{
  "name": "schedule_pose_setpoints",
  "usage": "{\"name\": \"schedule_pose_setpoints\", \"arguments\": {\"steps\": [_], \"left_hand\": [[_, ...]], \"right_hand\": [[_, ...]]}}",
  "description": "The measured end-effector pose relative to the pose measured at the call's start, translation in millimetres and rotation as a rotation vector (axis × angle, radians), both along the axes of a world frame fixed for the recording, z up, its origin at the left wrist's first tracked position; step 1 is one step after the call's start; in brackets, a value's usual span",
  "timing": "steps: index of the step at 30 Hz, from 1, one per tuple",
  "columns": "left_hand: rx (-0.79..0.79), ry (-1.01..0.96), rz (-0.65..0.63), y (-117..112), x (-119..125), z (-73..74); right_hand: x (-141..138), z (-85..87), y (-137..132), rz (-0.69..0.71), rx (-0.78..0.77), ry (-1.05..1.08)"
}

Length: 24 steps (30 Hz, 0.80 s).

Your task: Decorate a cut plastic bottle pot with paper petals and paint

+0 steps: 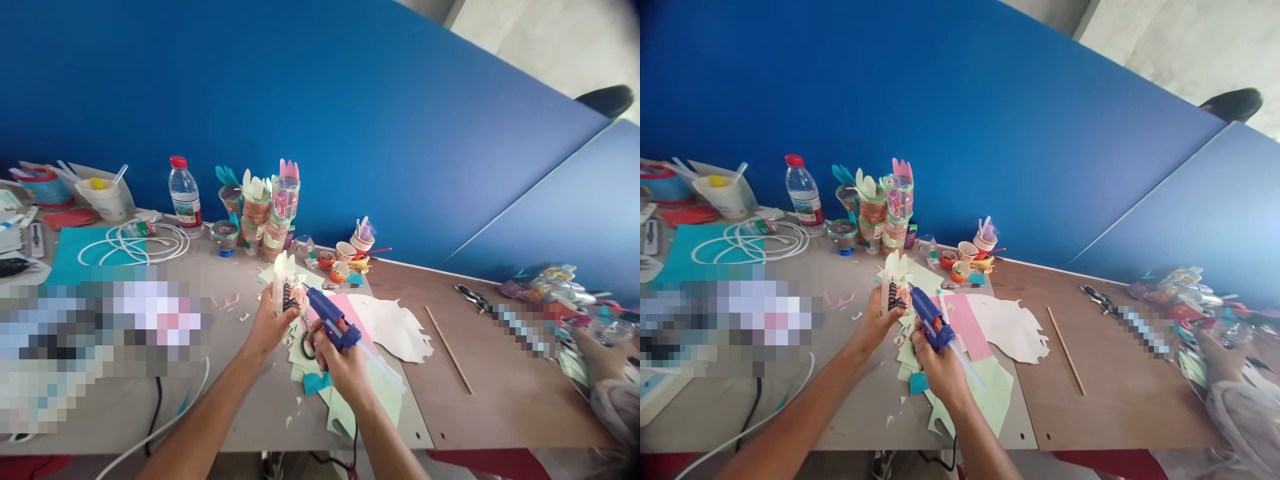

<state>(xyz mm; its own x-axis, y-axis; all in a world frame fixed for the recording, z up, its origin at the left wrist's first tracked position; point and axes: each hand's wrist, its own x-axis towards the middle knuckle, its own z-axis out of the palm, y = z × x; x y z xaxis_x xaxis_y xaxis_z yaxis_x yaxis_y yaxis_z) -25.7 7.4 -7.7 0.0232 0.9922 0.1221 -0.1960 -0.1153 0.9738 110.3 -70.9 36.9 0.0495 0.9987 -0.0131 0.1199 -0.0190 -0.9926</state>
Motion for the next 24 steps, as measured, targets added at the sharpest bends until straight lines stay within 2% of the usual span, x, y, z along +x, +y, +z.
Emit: {"name": "schedule_pose_setpoints", "arguments": {"steps": [9,18,24], "left_hand": [[0.134,0.117,0.036,1,-2,-1.6],[0.171,0.192,0.092,2,-4,-10.8],[0.191,0.241,0.156,1,-6,-8.5]], "right_hand": [[8,-3.0,8,0.022,-0.077,-0.205],[-1,12.9,8,-0.018,-0.067,-0.340],[6,5.3,10,0.040,-0.083,-0.324]]}}
